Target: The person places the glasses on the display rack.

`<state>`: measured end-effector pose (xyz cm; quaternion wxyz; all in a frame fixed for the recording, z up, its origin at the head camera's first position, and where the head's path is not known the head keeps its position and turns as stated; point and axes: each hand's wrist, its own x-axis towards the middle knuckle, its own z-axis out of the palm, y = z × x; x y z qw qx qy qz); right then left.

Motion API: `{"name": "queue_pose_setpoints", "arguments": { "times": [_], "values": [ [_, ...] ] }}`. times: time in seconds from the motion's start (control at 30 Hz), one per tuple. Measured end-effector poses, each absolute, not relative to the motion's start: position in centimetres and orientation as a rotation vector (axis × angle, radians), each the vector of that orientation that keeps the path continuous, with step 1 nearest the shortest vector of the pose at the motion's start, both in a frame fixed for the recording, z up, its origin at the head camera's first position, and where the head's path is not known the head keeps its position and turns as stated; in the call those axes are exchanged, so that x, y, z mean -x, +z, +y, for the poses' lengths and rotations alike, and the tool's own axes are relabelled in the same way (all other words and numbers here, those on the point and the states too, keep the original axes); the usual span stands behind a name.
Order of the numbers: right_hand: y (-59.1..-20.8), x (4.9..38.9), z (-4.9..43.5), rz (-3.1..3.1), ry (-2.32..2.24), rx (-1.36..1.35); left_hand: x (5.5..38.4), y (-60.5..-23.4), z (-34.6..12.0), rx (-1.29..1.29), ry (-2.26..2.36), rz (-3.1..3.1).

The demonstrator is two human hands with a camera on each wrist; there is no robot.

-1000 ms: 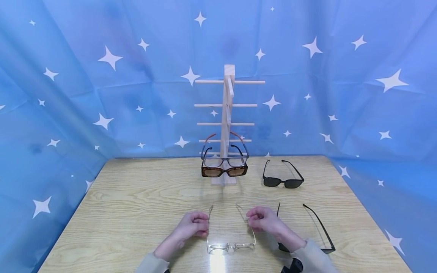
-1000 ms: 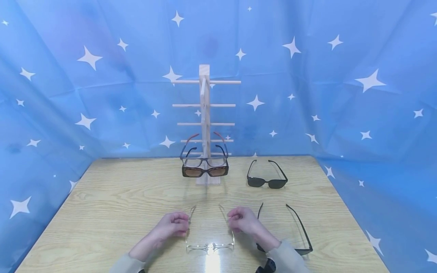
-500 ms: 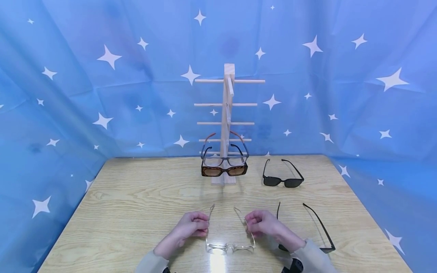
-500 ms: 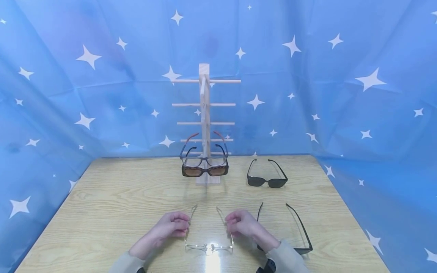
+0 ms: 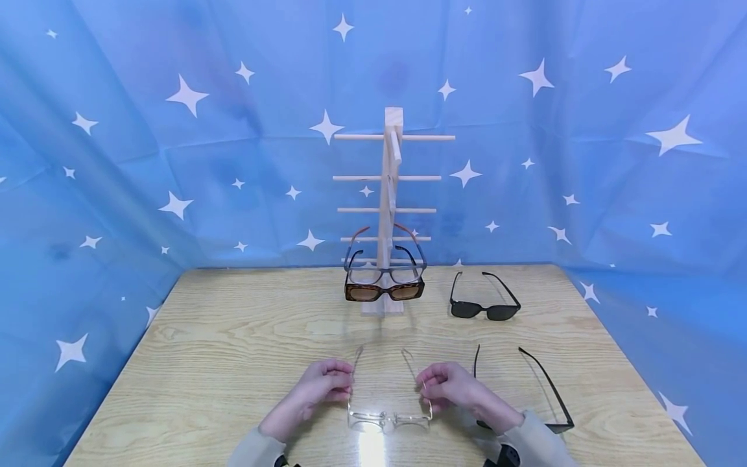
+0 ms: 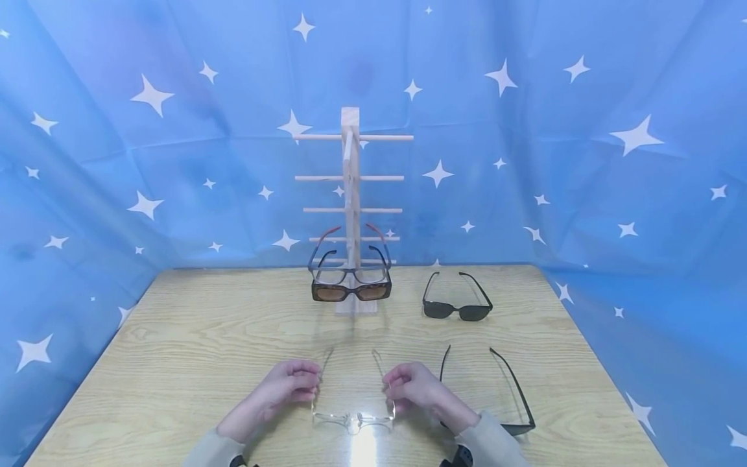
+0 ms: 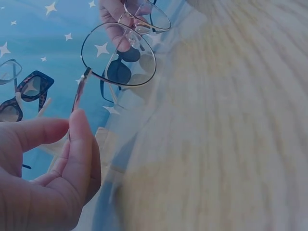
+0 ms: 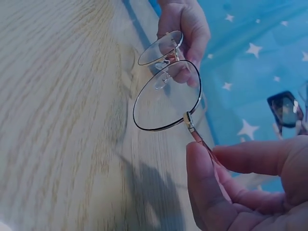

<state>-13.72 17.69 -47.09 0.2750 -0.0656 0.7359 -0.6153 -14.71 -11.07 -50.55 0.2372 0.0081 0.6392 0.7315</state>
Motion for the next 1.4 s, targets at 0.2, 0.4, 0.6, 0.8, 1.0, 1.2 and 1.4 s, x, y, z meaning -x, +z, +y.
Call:
{"name": "queue_pose_setpoints", "arguments": {
  "times": [0.2,0.4,0.6,0.8,1.0,1.2,1.4],
  "values": [
    [-46.9,13.9,17.9,1.961,-1.692,0.154,14.8,-50.0,-11.2,-0.024,2.018,1.758],
    [-46.3,14.0,18.4,1.930,-1.740,0.162,14.7,-49.1,-11.1,-0.015,2.036,1.730],
    [-45.4,14.2,18.7,1.895,-1.783,0.171,14.8,-48.3,-11.0,-0.021,2.052,1.729],
    [-44.8,14.3,18.9,1.871,-1.805,0.164,14.9,-47.8,-11.0,-0.035,2.065,1.720],
    [-44.0,14.5,18.9,1.885,-1.804,0.175,14.8,-46.8,-11.0,-0.039,2.098,1.691],
    [-42.9,14.6,19.2,1.883,-1.819,0.205,14.6,-45.4,-11.0,-0.042,2.129,1.660],
    [-41.9,14.7,19.2,1.910,-1.815,0.244,14.6,-44.3,-11.1,-0.064,2.156,1.675]
  ]
}}
